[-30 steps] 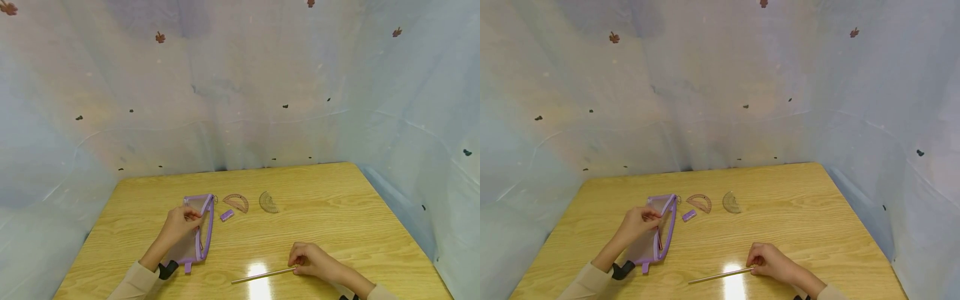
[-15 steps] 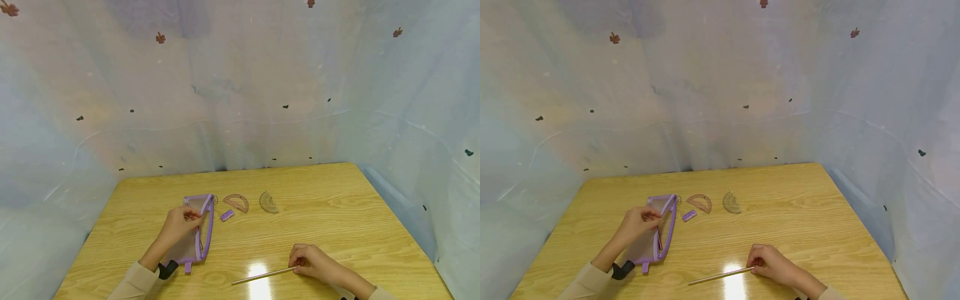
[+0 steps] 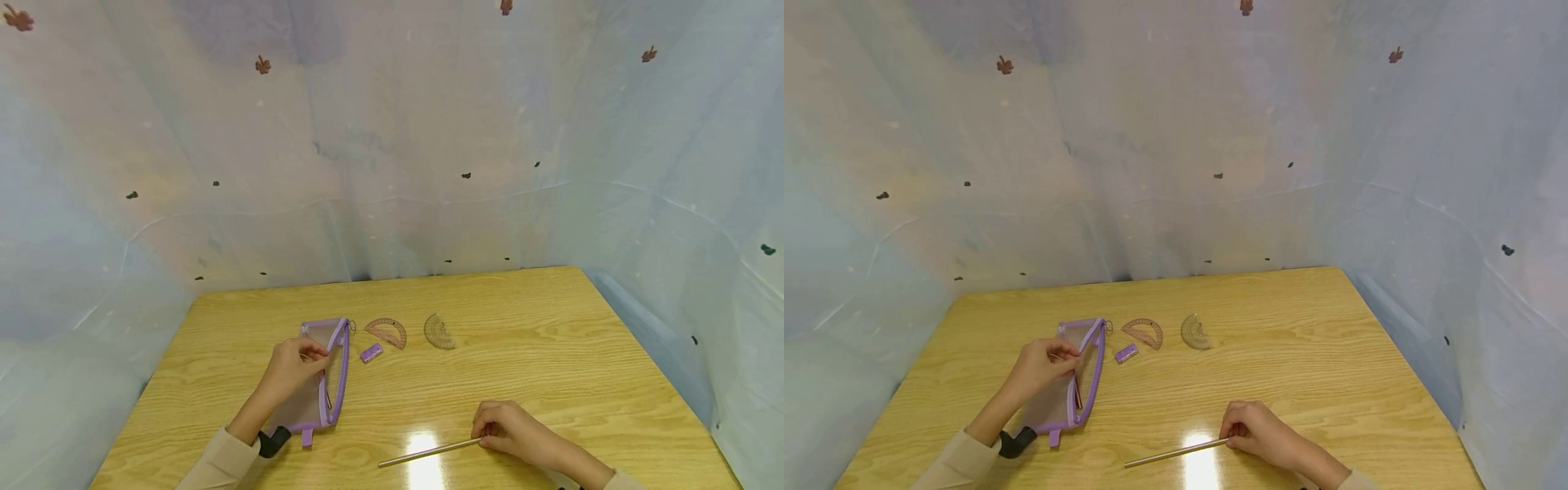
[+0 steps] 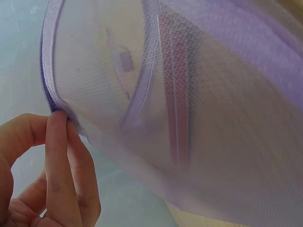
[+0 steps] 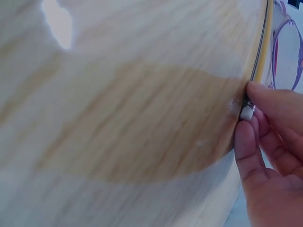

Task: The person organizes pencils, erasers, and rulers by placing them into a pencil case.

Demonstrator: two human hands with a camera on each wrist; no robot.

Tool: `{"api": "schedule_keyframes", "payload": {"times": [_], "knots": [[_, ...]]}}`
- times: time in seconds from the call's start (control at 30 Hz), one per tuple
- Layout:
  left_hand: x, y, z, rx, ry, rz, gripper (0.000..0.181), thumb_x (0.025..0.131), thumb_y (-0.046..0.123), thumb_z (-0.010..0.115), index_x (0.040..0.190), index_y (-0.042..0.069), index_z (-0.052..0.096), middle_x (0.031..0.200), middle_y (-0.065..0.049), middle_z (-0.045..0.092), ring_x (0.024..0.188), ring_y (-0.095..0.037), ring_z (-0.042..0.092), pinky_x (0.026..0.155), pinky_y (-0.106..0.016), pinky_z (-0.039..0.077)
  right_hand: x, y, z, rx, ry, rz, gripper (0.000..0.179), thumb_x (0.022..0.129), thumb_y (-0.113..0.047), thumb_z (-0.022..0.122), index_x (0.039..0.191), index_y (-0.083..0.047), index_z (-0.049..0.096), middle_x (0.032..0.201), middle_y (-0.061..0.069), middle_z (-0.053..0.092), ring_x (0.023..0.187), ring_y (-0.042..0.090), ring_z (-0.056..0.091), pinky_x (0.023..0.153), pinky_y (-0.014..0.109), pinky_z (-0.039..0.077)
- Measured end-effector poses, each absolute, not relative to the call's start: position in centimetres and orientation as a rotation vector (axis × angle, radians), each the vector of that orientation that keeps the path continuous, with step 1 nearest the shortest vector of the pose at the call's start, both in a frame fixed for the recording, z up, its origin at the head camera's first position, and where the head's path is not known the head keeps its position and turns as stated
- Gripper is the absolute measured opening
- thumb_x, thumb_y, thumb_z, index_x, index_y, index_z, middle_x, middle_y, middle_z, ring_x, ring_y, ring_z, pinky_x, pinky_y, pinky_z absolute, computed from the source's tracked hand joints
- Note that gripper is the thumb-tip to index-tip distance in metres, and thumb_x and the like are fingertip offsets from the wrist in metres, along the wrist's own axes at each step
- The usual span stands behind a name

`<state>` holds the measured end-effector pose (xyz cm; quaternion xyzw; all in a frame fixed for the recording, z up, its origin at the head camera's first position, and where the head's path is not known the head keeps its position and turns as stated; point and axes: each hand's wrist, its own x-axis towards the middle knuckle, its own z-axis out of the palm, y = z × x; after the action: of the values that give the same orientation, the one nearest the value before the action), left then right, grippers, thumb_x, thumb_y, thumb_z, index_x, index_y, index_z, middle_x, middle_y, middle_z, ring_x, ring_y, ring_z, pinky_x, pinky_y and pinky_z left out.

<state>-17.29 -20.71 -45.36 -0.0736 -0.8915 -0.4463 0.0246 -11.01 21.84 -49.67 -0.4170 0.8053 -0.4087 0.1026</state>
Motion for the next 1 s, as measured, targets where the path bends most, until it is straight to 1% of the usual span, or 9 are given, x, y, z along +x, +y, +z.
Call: {"api": "schedule_keyframes", "payload": {"times": [0.2, 0.7, 1.0], "knots": [[-17.21, -20.73, -45.48, -0.229, -2.756, -1.379, 0.005, 0.085, 0.002, 0.076, 0.09, 0.0, 0.074, 0.076, 0.0, 0.068, 0.068, -0.014, 0.066, 0.058, -0.025, 0.053, -10.89, 21.74, -49.56, -1.226, 2.389, -1.193, 0.01, 0.091, -0.002, 0.07, 0.099, -0.007, 0.072, 0.096, -0.002, 0.065, 0.082, 0.001, 0.058, 0.067, 0.021, 0.054], [-17.35, -20.82, -45.59, -0.251, -2.753, -1.366, 0.006, 0.086, 0.004, 0.076, 0.09, 0.0, 0.074, 0.077, 0.0, 0.068, 0.068, -0.014, 0.065, 0.058, -0.025, 0.054, -10.68, 21.6, -49.43, -1.266, 2.449, -1.169, 0.012, 0.092, -0.001, 0.068, 0.098, -0.011, 0.068, 0.096, -0.003, 0.064, 0.081, 0.0, 0.058, 0.067, 0.02, 0.052], [-17.31, -20.76, -45.46, -0.241, -2.748, -1.379, 0.004, 0.086, 0.001, 0.075, 0.09, 0.0, 0.074, 0.077, -0.001, 0.068, 0.068, -0.014, 0.065, 0.058, -0.024, 0.053, -10.55, 21.65, -49.26, -1.205, 2.444, -1.155, 0.012, 0.092, -0.001, 0.067, 0.098, -0.011, 0.068, 0.096, -0.005, 0.063, 0.081, -0.001, 0.056, 0.067, 0.02, 0.052]]}}
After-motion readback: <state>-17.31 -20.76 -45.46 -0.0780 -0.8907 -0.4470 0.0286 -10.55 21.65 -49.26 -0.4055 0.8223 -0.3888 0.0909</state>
